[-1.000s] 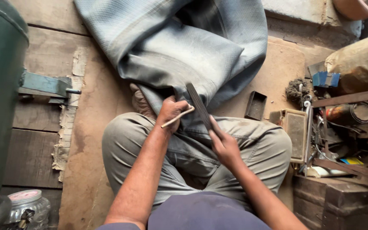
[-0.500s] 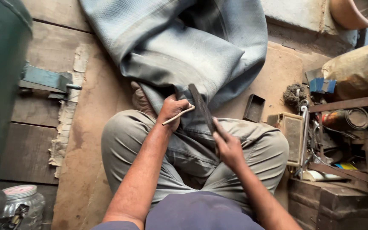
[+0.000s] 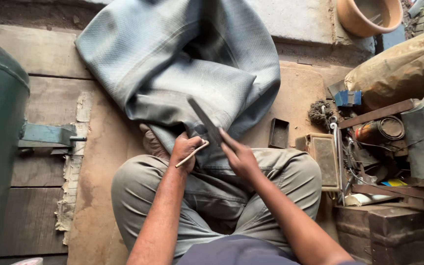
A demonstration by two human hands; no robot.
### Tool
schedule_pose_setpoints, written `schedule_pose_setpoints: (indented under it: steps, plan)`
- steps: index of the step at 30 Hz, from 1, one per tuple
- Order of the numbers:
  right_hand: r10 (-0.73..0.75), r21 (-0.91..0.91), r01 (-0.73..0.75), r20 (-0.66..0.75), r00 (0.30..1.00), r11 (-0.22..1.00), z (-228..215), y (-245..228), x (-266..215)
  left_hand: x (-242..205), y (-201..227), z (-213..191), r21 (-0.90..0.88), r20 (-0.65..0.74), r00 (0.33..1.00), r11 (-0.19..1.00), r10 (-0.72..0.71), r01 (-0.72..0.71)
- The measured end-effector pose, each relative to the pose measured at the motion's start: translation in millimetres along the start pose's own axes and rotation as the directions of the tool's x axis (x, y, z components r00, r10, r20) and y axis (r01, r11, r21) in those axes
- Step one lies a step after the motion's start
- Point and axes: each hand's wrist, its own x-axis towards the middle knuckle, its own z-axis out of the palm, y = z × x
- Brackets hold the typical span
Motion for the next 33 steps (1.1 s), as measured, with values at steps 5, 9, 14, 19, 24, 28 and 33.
schedule_pose_setpoints:
  steps: [5,9,14,19,24,28,33]
  plan:
    - [0.179,0.075,-0.183,0.051,0.982,0.98,-9,4,-60,2,-4,0,-0.049,0.045,0.999,0.999,-0.016,0.018]
    - [-0.025,-0.038,0.024,-0.015,1.0,0.999,14,-11,-5,1,-3,-4,-0.025,0.025,0.999,0.999,-0.036,0.037]
    - [-0.188,-0.093,0.179,-0.103,0.977,0.979,24,-26,46,-2,-8,-6,-0.044,0.038,0.999,0.998,-0.038,0.04]
    - [-0.12,-0.063,0.122,0.027,0.992,0.991,-18,7,-12,-3,-5,-2,-0.077,0.036,0.999,0.997,-0.002,0.005]
    - [0.231,-0.022,-0.23,0.093,0.968,0.973,-19,11,-51,3,-11,-6,-0.043,0.038,0.998,0.998,-0.044,0.046]
    - [-0.137,-0.032,0.137,-0.009,0.99,0.99,13,-10,17,1,-4,-6,-0.049,0.042,0.999,0.998,-0.028,0.03]
    - [-0.169,0.004,0.169,-0.058,0.984,0.986,14,-15,55,-13,5,3,-0.02,0.046,0.999,1.0,0.006,-0.005]
